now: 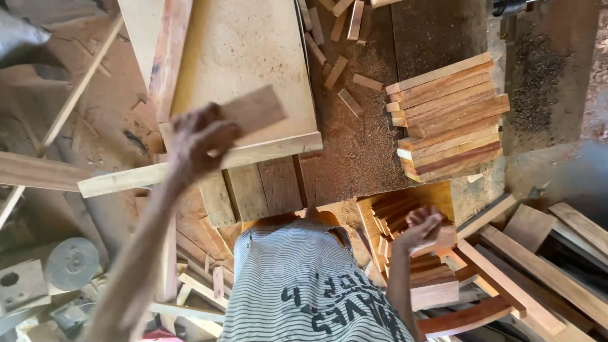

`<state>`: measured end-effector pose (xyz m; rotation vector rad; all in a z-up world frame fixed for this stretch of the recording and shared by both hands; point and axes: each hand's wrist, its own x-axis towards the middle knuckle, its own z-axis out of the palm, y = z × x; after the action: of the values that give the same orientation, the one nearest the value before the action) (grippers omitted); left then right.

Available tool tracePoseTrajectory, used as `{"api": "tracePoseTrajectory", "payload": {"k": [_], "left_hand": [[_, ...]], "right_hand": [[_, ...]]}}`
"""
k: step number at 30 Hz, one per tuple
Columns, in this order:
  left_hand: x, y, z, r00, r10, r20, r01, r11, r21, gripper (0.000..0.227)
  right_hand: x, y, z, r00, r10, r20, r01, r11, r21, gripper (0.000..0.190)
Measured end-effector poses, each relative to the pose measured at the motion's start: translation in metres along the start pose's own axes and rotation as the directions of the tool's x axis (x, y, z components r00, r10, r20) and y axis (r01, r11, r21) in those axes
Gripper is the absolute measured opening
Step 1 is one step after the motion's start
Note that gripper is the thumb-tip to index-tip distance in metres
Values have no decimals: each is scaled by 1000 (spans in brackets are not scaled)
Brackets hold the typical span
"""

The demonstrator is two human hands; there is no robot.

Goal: The recorder is sorting and stacking small rectangular wooden pieces on a workshop bench.

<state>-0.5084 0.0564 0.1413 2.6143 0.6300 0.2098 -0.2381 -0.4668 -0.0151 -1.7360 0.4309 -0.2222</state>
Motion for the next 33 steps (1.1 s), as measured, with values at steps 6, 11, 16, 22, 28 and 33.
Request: {"api": "tracePoseTrajectory", "payload": {"k": [6, 11, 16, 22, 28, 33], "left_hand": [[-6, -76, 21, 986, 70, 151, -80, 995, 60, 45], [-10, -60, 87, 996, -39, 81, 43, 998, -54, 40], [37, 23, 79, 999, -40, 29, 45, 978, -202, 35], [38, 9, 88, 1000, 2, -18, -5, 980, -197, 41], [43, 8, 79, 997, -41, -71, 15, 942, -335, 54], [34, -50, 98, 910, -346, 229, 406, 857, -318, 43]], "right_hand": [[-87, -60, 24, 983, 0, 185, 41, 975, -220, 58], [-106, -62, 32, 970, 25, 242, 37, 969, -246, 55], [-131, -68, 20, 914, 45, 404, 96, 942, -322, 47], [-169, -143, 122, 427, -328, 843, 602, 798, 6, 23], [-204, -203, 209, -156, -528, 835, 701, 536, 470, 29], [-191, -186, 149, -150, -425, 893, 655, 634, 412, 21]]}}
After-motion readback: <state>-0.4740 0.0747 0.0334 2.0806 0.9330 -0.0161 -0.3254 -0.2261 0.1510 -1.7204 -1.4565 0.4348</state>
